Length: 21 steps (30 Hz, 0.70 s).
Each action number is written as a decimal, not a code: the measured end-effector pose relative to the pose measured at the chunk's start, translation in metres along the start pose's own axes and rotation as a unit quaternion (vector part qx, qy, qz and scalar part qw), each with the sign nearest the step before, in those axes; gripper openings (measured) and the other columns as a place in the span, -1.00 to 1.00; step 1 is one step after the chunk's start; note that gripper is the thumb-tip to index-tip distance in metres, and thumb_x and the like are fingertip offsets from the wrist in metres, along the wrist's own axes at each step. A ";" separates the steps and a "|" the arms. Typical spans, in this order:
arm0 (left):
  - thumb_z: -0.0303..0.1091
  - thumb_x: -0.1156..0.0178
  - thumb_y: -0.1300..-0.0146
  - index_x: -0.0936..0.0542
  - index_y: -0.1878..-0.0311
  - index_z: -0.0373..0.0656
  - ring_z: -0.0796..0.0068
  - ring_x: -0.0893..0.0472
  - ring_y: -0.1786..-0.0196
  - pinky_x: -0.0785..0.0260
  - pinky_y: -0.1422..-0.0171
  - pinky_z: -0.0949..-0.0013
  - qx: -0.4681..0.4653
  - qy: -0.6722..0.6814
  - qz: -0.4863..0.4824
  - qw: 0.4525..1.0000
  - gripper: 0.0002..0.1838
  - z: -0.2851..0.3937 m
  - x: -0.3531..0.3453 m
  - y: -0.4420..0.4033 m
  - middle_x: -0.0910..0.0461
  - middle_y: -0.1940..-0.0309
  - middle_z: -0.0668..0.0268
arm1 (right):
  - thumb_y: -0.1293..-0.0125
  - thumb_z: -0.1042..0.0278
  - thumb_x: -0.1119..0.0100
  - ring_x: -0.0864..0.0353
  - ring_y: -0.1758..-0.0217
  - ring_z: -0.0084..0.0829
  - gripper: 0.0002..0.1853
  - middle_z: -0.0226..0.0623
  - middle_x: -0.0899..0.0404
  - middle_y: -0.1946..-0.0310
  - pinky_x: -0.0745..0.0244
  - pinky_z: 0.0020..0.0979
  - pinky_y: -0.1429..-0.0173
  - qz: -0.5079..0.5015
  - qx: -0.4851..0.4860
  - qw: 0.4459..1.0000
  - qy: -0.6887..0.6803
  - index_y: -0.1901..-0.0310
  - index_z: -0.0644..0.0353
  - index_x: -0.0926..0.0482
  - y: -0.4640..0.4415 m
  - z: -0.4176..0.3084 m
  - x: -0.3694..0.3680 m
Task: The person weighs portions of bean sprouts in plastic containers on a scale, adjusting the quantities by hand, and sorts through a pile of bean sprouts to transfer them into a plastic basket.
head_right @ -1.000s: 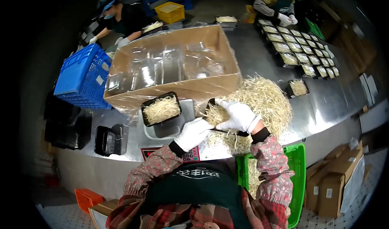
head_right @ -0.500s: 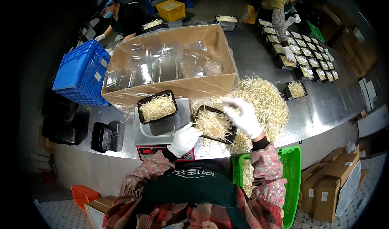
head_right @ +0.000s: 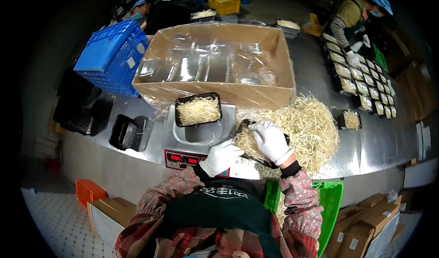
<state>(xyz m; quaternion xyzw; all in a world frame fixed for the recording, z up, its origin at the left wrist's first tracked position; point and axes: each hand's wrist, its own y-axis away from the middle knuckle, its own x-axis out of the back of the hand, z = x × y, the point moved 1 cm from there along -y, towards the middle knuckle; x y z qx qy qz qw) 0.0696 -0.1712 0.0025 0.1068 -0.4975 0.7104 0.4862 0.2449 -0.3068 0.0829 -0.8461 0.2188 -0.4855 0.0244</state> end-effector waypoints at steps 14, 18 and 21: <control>-0.74 -0.32 0.03 -0.74 0.13 -0.19 0.21 -0.72 0.18 -0.57 0.00 0.27 0.184 -0.130 0.245 0.943 -0.64 0.005 0.151 0.061 -0.74 0.23 0.16 | -0.31 0.61 -0.23 -0.67 -0.03 -0.26 -0.74 -0.21 -0.71 0.09 -0.53 -0.30 -0.17 0.216 0.012 0.972 -0.094 -0.02 0.24 -0.69 -0.030 -0.028 0.007; -0.66 -0.34 -0.19 -0.75 0.14 -0.24 0.37 -0.67 0.13 -0.50 -0.07 0.34 0.306 -0.250 0.344 0.852 -0.81 -0.021 0.212 0.127 -0.73 0.20 0.26 | -0.18 0.31 -0.30 -0.57 0.00 -0.07 -0.44 -0.14 -0.63 0.00 -0.43 -0.02 -0.14 0.037 0.041 0.998 -0.038 -0.24 0.23 -0.50 -0.040 -0.043 -0.108; -0.56 -0.37 -0.23 -0.74 0.14 -0.28 0.42 -0.63 0.11 -0.47 -0.08 0.34 0.431 -0.249 0.351 0.793 -0.86 -0.067 0.215 0.193 -0.69 0.22 0.26 | -0.38 -0.16 -0.12 -0.24 -0.52 -0.03 -0.28 -0.17 -0.34 -0.43 0.00 0.12 -0.56 -0.108 0.154 0.974 0.123 -0.44 0.09 -0.35 -0.020 -0.083 -0.181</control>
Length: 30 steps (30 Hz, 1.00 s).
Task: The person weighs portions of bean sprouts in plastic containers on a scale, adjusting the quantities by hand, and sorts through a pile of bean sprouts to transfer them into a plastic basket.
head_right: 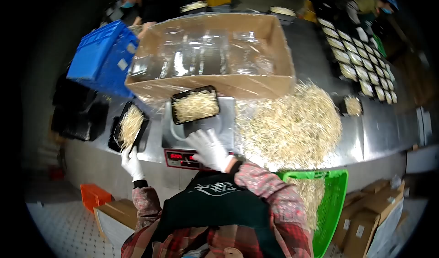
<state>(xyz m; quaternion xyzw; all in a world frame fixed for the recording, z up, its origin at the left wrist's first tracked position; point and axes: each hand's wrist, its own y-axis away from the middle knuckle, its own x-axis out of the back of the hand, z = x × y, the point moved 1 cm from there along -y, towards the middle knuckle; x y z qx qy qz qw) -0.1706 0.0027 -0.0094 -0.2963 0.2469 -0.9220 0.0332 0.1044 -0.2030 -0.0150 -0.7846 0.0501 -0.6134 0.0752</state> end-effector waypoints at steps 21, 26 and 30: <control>-0.46 -0.46 -0.12 -0.57 -0.26 -0.18 0.34 -0.68 -0.03 -0.54 -0.11 0.35 -0.195 0.157 -0.475 0.843 -0.42 0.235 -0.108 0.048 -0.61 -0.16 0.17 | -0.08 0.01 -0.55 -0.04 -0.62 0.11 -0.03 0.08 -0.10 -0.55 -0.06 0.06 -0.58 0.213 -0.544 0.809 0.059 -0.50 0.04 -0.26 0.262 0.139 0.042; -0.02 -0.50 0.02 -0.35 -0.46 -0.19 -0.06 -0.27 -0.51 -0.16 -0.57 0.02 -0.466 0.088 -0.663 0.579 -0.03 0.259 -0.231 0.195 -0.33 -0.44 0.01 | 0.16 -0.11 -0.63 0.19 -0.64 0.29 0.29 -0.01 0.19 -0.63 0.01 0.57 -0.41 -0.065 -0.484 0.872 -0.015 -0.59 -0.04 -0.02 0.207 0.108 0.031; 0.16 -0.52 0.09 -0.03 -0.61 -0.14 -0.17 -0.05 -0.60 -0.03 -0.56 -0.20 -0.594 -0.030 -0.597 0.538 0.28 0.286 -0.273 0.246 0.05 -0.62 0.04 | 0.22 -0.08 -0.68 0.19 -0.64 0.30 0.40 -0.02 0.23 -0.65 -0.13 0.58 -0.34 -0.156 -0.576 0.802 0.011 -0.61 -0.04 0.10 0.243 0.145 0.051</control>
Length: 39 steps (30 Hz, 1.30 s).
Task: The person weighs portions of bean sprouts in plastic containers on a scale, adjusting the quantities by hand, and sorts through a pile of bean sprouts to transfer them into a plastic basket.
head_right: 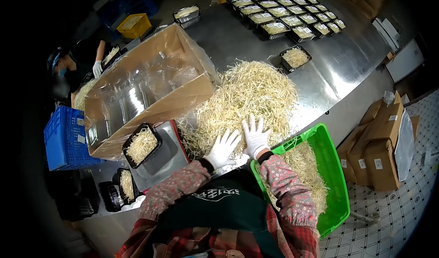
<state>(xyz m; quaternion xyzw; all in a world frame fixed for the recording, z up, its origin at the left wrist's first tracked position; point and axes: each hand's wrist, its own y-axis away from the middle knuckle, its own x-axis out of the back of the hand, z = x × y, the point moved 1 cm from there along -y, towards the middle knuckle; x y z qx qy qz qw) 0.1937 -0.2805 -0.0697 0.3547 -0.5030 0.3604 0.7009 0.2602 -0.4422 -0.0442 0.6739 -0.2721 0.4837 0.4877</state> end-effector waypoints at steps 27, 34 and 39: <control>-0.54 -0.18 -0.19 -0.61 -0.09 0.02 0.21 -0.54 -0.16 -0.48 -0.11 0.21 0.057 0.227 0.106 0.966 -0.61 -0.069 0.025 -0.014 -0.54 -0.10 0.33 | -0.18 0.55 -0.13 -0.66 0.11 -0.24 -0.75 -0.39 -0.60 0.11 -0.62 -0.24 0.18 0.210 0.223 0.907 -0.289 0.13 0.05 -0.66 -0.032 -0.001 -0.034; -0.49 -0.29 -0.14 -0.54 -0.26 0.05 0.26 -0.56 -0.22 -0.51 -0.17 0.25 0.058 0.205 0.083 0.973 -0.44 -0.058 0.021 0.014 -0.49 -0.23 0.32 | -0.25 0.26 -0.31 -0.60 -0.13 -0.24 -0.57 -0.36 -0.56 -0.17 -0.62 -0.27 -0.08 0.194 0.276 0.911 -0.238 -0.18 -0.03 -0.59 -0.022 0.025 -0.028; -0.22 -0.41 -0.11 -0.46 -0.40 0.08 0.22 -0.51 -0.32 -0.47 -0.29 0.23 0.160 0.183 0.041 0.969 -0.28 -0.073 0.023 -0.029 -0.46 -0.33 0.30 | -0.26 0.02 -0.33 -0.42 -0.43 -0.03 -0.19 -0.01 -0.28 -0.48 -0.48 -0.21 -0.35 0.118 0.084 0.975 -0.170 -0.48 0.17 -0.29 -0.090 0.017 -0.007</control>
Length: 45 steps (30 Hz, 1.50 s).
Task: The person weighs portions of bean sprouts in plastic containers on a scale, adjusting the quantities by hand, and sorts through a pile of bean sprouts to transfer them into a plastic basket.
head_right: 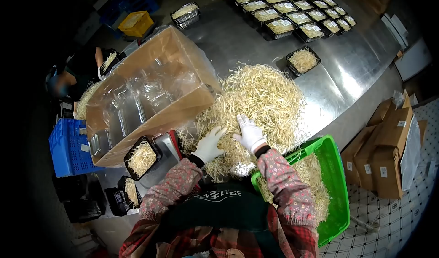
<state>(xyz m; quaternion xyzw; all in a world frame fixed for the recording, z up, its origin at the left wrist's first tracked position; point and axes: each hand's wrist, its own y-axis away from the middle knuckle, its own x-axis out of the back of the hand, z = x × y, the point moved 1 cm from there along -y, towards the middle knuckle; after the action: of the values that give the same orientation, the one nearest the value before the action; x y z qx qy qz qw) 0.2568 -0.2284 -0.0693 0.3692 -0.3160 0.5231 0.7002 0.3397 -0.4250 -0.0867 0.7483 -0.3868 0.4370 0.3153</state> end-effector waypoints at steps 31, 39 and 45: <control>-0.33 -0.35 -0.11 -0.57 -0.28 0.12 0.02 -0.32 -0.48 -0.32 -0.47 0.10 -0.075 0.050 -0.025 0.996 -0.41 -0.022 0.037 -0.064 -0.29 -0.48 0.16 | -0.11 0.30 -0.45 -0.59 -0.14 -0.20 -0.57 -0.34 -0.56 -0.11 -0.56 -0.23 -0.13 0.116 0.049 0.989 -0.073 -0.07 -0.04 -0.63 0.050 0.096 0.060; -0.20 -0.47 -0.03 -0.30 -0.51 0.12 -0.32 -0.23 -0.48 -0.28 -0.50 -0.02 0.031 0.008 -0.039 0.999 -0.08 0.003 0.025 -0.090 0.03 -0.60 0.05 | 0.03 0.13 -0.59 -0.40 -0.35 0.12 -0.01 0.02 -0.09 -0.53 -0.60 -0.11 -0.18 0.025 0.004 0.995 0.094 -0.48 -0.18 -0.27 0.004 0.036 0.056; -0.37 -0.35 -0.14 -0.53 -0.30 -0.12 0.21 -0.60 -0.20 -0.37 -0.37 0.28 -0.067 0.192 0.093 0.975 -0.41 -0.006 0.042 -0.077 -0.59 -0.16 0.12 | -0.19 0.47 -0.39 -0.67 0.01 -0.28 -0.65 -0.27 -0.67 0.16 -0.57 -0.35 -0.10 0.105 -0.013 0.955 -0.279 -0.04 -0.03 -0.72 0.000 0.052 0.063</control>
<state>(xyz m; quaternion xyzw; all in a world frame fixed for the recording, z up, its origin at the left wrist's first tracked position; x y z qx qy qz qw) 0.3423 -0.2164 -0.0521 0.1830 -0.2433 0.6246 0.7191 0.3811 -0.4861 -0.0516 0.7913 -0.5414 0.2369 0.1569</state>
